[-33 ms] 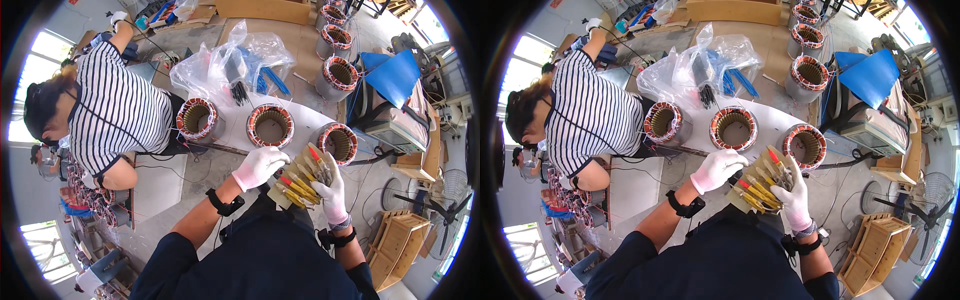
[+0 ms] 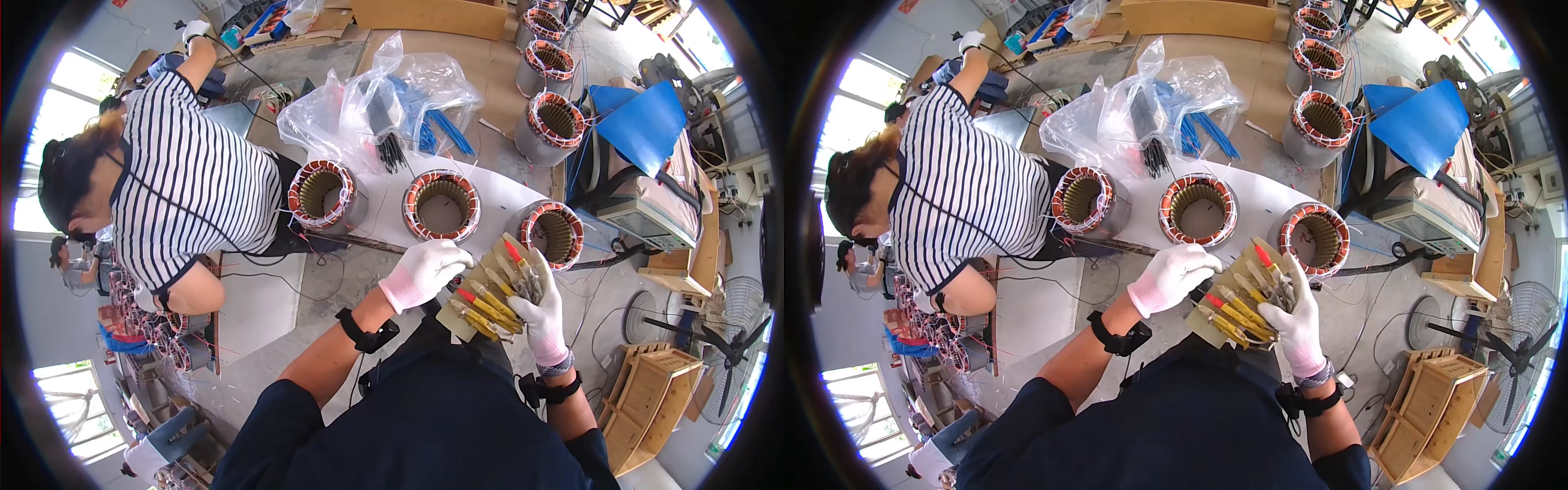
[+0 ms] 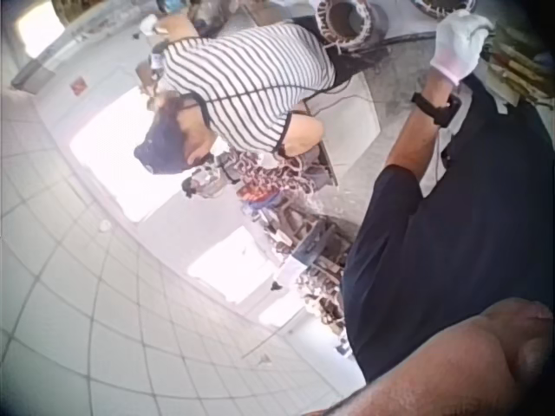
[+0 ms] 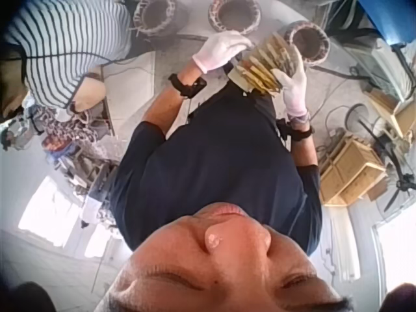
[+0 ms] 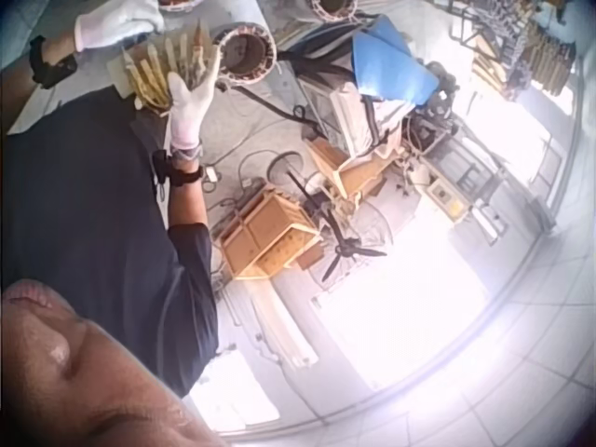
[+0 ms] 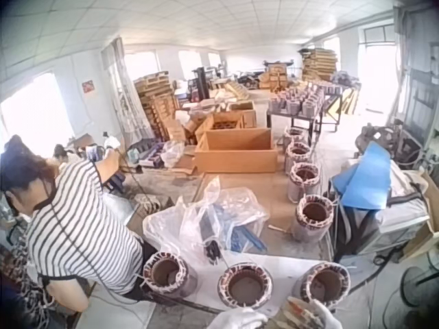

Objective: Wiring and assembling electrical motor stators on a factory floor.

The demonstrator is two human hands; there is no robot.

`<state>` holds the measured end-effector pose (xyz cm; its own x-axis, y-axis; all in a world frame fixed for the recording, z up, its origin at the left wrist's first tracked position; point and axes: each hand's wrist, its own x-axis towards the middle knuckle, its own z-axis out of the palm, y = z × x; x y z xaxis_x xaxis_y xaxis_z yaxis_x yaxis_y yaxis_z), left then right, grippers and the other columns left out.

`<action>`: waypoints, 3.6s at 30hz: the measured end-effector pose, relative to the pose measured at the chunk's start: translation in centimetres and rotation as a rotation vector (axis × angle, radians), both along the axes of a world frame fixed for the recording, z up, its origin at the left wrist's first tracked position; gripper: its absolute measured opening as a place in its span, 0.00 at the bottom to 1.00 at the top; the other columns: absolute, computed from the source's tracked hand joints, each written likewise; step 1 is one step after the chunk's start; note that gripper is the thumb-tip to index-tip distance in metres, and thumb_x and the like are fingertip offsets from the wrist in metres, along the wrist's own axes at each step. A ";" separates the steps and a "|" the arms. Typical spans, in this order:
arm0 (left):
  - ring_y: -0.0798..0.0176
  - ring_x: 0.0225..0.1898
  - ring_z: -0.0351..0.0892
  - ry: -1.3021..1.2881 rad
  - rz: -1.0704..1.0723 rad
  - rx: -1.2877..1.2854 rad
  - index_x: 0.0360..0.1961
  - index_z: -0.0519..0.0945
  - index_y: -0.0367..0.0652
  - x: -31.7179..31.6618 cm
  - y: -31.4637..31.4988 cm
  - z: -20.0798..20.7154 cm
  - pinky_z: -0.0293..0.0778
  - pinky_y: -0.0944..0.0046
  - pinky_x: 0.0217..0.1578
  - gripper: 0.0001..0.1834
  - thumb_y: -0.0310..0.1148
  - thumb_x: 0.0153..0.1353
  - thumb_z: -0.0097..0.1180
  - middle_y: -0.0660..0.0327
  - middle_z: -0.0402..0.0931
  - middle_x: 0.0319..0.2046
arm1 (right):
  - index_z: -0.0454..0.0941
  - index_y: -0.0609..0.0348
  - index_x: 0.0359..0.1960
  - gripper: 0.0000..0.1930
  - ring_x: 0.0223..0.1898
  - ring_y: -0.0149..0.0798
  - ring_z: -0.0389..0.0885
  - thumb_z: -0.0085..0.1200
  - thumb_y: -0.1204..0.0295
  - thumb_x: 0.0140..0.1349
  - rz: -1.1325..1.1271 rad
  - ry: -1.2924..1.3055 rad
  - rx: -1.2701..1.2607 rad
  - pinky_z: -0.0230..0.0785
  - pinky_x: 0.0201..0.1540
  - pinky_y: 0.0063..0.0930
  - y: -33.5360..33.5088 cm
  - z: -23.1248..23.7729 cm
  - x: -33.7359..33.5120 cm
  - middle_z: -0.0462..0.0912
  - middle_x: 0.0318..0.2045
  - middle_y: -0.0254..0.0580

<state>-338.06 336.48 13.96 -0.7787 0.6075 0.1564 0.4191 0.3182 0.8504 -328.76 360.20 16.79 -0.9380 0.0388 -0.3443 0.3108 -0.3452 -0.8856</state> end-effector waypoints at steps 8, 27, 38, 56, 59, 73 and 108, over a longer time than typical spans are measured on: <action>0.62 0.44 0.82 -0.401 -0.061 0.107 0.46 0.83 0.38 0.1 -0.1 -2.8 0.76 0.63 0.47 0.11 0.25 0.63 0.58 0.57 0.83 0.42 | 0.49 0.64 0.76 0.48 0.68 0.42 0.68 0.64 0.79 0.54 0.021 -0.003 -0.115 0.58 0.71 0.36 0.4 -0.6 -0.1 0.67 0.68 0.48; 0.69 0.38 0.82 -1.197 -0.246 0.381 0.54 0.79 0.35 3.4 -1.0 -2.5 0.78 0.66 0.42 0.21 0.39 0.67 0.62 0.61 0.83 0.42 | 0.54 0.63 0.74 0.43 0.68 0.46 0.66 0.61 0.78 0.56 -0.196 0.079 0.049 0.58 0.71 0.39 0.0 -0.8 1.1 0.65 0.68 0.51; 0.69 0.38 0.84 -1.164 -0.257 0.434 0.57 0.78 0.37 4.4 0.2 -4.2 0.79 0.68 0.41 0.20 0.37 0.70 0.59 0.62 0.85 0.43 | 0.74 0.63 0.57 0.24 0.35 0.34 0.83 0.50 0.54 0.72 0.250 -0.172 -0.113 0.76 0.34 0.27 -0.9 -4.2 5.5 0.84 0.44 0.42; 0.71 0.38 0.83 -0.718 0.548 0.641 0.61 0.75 0.41 3.3 -1.8 -3.8 0.75 0.71 0.40 0.18 0.35 0.74 0.48 0.62 0.83 0.45 | 0.65 0.55 0.67 0.26 0.56 0.43 0.78 0.49 0.57 0.73 0.022 -0.046 -0.291 0.74 0.44 0.35 -2.3 -3.0 3.9 0.76 0.60 0.41; 0.73 0.37 0.82 -0.789 0.494 0.686 0.56 0.78 0.40 2.7 -1.0 -3.6 0.75 0.72 0.38 0.16 0.35 0.74 0.48 0.63 0.83 0.42 | 0.65 0.56 0.67 0.27 0.58 0.44 0.77 0.51 0.57 0.72 -0.020 -0.059 -0.279 0.74 0.45 0.36 -2.0 -3.1 4.2 0.75 0.60 0.41; 0.75 0.33 0.78 -0.921 0.406 0.572 0.45 0.81 0.39 2.6 0.5 -3.3 0.74 0.73 0.38 0.07 0.24 0.65 0.58 0.67 0.80 0.34 | 0.63 0.58 0.67 0.29 0.54 0.46 0.82 0.57 0.74 0.65 -0.048 0.017 -0.273 0.83 0.38 0.36 -2.1 -4.0 1.8 0.78 0.58 0.44; 0.73 0.35 0.81 -1.207 -0.099 0.645 0.58 0.75 0.37 3.3 -0.3 -4.1 0.75 0.72 0.36 0.26 0.42 0.66 0.63 0.64 0.82 0.39 | 0.75 0.68 0.55 0.26 0.36 0.30 0.81 0.66 0.65 0.58 -0.044 0.063 0.504 0.74 0.42 0.25 4.3 -1.9 0.0 0.84 0.38 0.39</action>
